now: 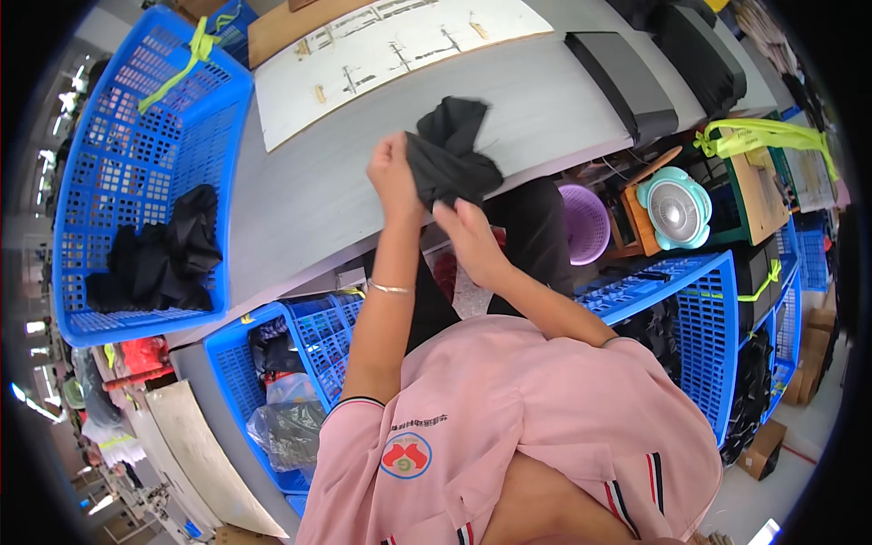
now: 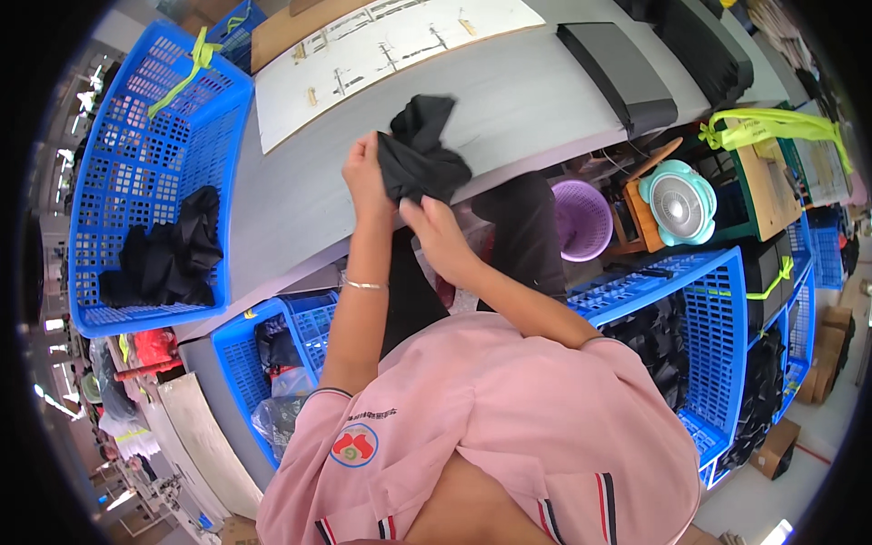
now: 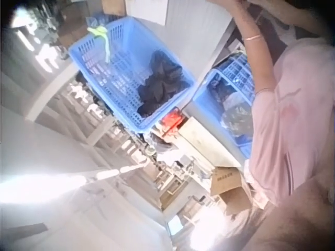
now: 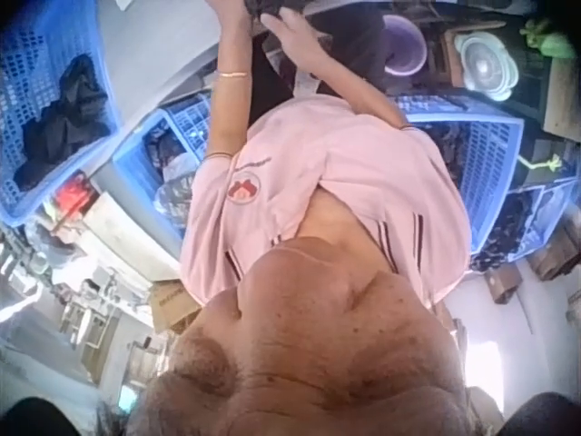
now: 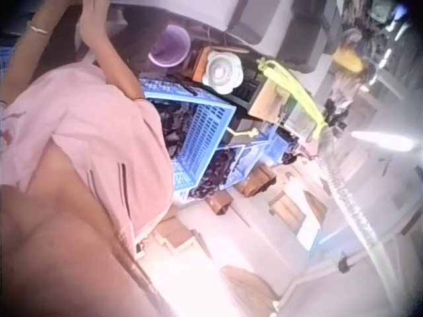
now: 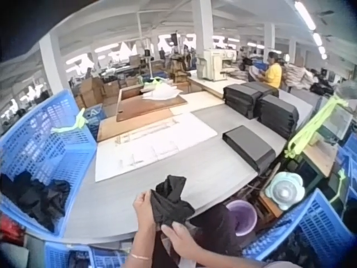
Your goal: Inspecting, flipping, and organizing black fabric components at a factory workbench.
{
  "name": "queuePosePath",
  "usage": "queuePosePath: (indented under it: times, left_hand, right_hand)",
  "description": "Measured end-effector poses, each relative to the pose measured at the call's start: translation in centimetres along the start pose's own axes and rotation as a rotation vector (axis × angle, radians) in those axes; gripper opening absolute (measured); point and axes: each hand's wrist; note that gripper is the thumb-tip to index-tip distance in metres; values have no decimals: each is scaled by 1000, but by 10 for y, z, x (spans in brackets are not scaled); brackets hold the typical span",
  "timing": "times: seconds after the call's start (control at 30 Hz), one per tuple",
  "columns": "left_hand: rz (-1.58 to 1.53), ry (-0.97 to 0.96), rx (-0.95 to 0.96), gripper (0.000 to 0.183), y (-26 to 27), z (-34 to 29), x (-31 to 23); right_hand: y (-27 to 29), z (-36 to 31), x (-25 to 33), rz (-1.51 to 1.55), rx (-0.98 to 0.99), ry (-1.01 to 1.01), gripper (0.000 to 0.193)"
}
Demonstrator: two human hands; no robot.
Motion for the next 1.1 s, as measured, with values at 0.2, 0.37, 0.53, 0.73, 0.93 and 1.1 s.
queuePosePath:
  times: [0.2, 0.37, 0.53, 0.73, 0.93, 1.1]
  left_hand:
    - [-133, -56, 66, 17, 50, 31, -37]
    - [-12, -122, 3, 17, 31, -17, -55]
    - [406, -366, 141, 9, -10, -80, -61]
    - [428, -341, 129, 6, 5, -94, -57]
    - [446, -239, 21, 11, 29, -83, -45]
    - [-280, 231, 120, 25, 39, -80, -21]
  right_hand:
    - [19, -60, 16, 218, 273, -61, 33]
    - [33, -30, 24, 163, -190, -30, 51]
    - [16, 13, 42, -549, -306, 445, 70]
    - [29, 17, 32, -379, -185, -41, 41]
    - [21, -7, 42, 721, 191, -263, 37]
    - [30, 7, 48, 246, -43, -38, 13]
Point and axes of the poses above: each hand's wrist, its own z-axis towards the middle knuckle, its own y-axis out of the back of the hand, x = y × z, and after that the axes turned 8 degrees about x, right-handed
